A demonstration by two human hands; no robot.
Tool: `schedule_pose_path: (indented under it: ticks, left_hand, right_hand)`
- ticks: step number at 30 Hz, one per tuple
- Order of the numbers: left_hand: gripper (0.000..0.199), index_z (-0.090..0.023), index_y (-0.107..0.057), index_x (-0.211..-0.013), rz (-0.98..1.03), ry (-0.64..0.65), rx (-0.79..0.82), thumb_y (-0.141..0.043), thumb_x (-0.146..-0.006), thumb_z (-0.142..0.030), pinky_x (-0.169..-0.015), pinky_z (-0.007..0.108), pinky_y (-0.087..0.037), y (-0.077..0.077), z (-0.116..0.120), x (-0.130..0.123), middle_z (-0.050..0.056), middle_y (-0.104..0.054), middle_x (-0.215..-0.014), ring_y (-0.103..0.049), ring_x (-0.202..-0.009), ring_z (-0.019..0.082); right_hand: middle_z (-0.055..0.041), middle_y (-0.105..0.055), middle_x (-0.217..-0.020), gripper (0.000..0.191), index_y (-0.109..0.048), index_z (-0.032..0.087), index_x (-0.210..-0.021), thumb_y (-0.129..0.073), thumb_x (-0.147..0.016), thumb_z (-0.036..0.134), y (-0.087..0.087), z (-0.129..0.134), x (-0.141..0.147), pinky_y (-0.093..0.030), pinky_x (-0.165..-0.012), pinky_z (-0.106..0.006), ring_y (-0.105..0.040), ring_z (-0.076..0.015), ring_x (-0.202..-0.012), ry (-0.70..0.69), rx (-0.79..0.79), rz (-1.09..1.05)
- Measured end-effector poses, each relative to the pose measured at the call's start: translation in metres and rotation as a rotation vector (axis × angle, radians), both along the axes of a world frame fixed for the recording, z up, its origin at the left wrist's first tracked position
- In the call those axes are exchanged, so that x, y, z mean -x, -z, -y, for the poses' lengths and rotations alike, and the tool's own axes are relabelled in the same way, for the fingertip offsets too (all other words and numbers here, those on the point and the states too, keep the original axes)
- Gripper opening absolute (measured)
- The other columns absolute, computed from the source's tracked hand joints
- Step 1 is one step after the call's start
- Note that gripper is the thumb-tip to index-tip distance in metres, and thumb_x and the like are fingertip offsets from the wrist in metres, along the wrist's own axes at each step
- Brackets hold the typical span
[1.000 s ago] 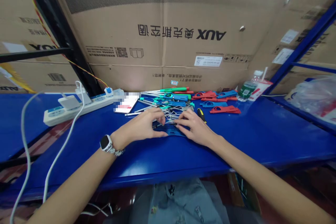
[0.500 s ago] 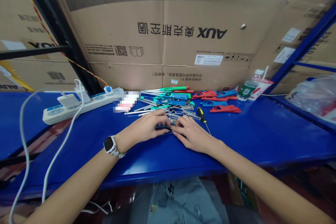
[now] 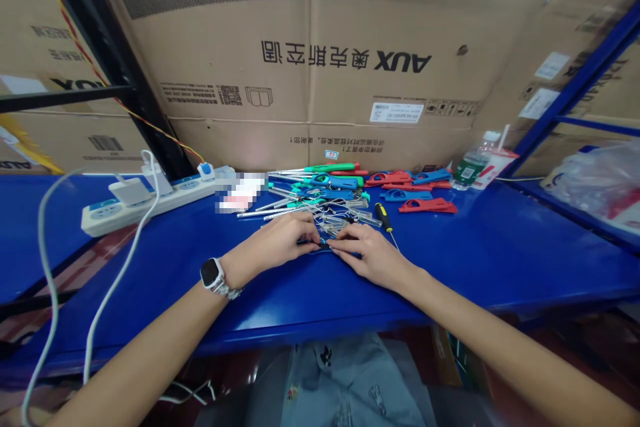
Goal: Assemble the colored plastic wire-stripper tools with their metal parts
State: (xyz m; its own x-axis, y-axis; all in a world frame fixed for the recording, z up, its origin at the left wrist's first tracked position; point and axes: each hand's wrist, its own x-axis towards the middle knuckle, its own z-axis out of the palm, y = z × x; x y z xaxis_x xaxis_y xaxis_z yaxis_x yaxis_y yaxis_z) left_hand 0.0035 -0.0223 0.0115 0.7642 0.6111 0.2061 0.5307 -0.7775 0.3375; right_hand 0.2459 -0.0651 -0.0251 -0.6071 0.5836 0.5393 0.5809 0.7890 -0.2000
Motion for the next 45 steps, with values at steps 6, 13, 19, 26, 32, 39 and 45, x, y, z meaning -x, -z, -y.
schedule_pose_path:
  ticks: [6, 13, 19, 26, 32, 39, 45]
  left_hand:
    - [0.008, -0.017, -0.071, -0.088, 0.005, -0.036, 0.002, -0.065, -0.093, -0.018, -0.069, 0.029, -0.044, -0.003, 0.004, -0.003, 0.003, -0.063, -0.088, -0.059, -0.078, 0.017]
    - [0.011, -0.017, -0.067, -0.083, 0.015, -0.008, 0.004, -0.061, -0.092, -0.016, -0.069, 0.028, -0.045, -0.003, 0.006, -0.004, 0.003, -0.065, -0.086, -0.059, -0.077, 0.016]
    - [0.013, -0.017, -0.067, -0.085, 0.023, 0.021, -0.030, -0.057, -0.092, -0.016, -0.071, 0.030, -0.047, 0.000, 0.004, -0.001, 0.004, -0.066, -0.090, -0.061, -0.078, 0.016]
    - [0.012, -0.018, -0.070, -0.087, -0.016, 0.026, -0.026, -0.059, -0.090, -0.013, -0.072, 0.029, -0.048, 0.000, 0.002, 0.001, 0.005, -0.068, -0.092, -0.062, -0.080, 0.017]
    - [0.018, -0.018, -0.073, -0.087, -0.054, 0.061, -0.058, -0.057, -0.094, -0.018, -0.074, 0.031, -0.049, 0.000, 0.011, 0.007, 0.005, -0.066, -0.090, -0.063, -0.080, 0.018]
    - [0.024, -0.018, -0.072, -0.114, 0.020, 0.061, -0.224, -0.057, -0.100, -0.031, -0.082, 0.038, -0.054, 0.006, 0.021, 0.011, 0.009, -0.064, -0.103, -0.063, -0.093, 0.023]
    - [0.025, -0.019, -0.068, -0.120, 0.106, 0.054, -0.203, -0.050, -0.103, -0.022, -0.094, 0.041, -0.053, 0.007, 0.014, 0.006, 0.010, -0.064, -0.113, -0.061, -0.106, 0.024]
  right_hand:
    - [-0.0131, -0.071, -0.101, 0.029, -0.075, 0.014, -0.119, -0.052, -0.102, 0.017, -0.005, 0.005, 0.001, -0.058, -0.081, -0.039, -0.065, -0.0230, -0.092, 0.023, -0.092, 0.126]
    - [-0.0143, -0.067, -0.099, 0.033, -0.069, 0.009, -0.126, -0.048, -0.102, 0.016, -0.010, 0.011, 0.001, -0.058, -0.082, -0.044, -0.063, -0.0252, -0.092, 0.019, -0.139, 0.281]
    - [-0.0154, -0.068, -0.105, 0.033, -0.068, 0.010, -0.128, -0.049, -0.103, 0.020, -0.014, 0.014, 0.003, -0.057, -0.085, -0.045, -0.063, -0.0261, -0.097, 0.037, -0.099, 0.315]
    - [-0.0150, -0.068, -0.107, 0.033, -0.069, 0.012, -0.127, -0.047, -0.104, 0.022, -0.015, 0.015, 0.006, -0.053, -0.081, -0.044, -0.063, -0.0267, -0.096, 0.070, -0.108, 0.412]
    - [-0.0154, -0.068, -0.113, 0.035, -0.068, 0.014, -0.130, -0.048, -0.106, 0.029, -0.020, 0.019, 0.008, -0.047, -0.086, -0.042, -0.061, -0.0263, -0.100, 0.118, -0.136, 0.488]
    - [-0.0140, -0.068, -0.112, 0.035, -0.067, 0.017, -0.131, -0.049, -0.106, 0.034, -0.020, 0.020, 0.004, -0.044, -0.086, -0.042, -0.060, -0.0253, -0.100, 0.094, -0.080, 0.417]
    - [-0.0131, -0.067, -0.111, 0.033, -0.069, 0.017, -0.129, -0.049, -0.106, 0.031, -0.020, 0.017, 0.001, -0.045, -0.086, -0.042, -0.061, -0.0240, -0.100, 0.057, 0.012, 0.311]
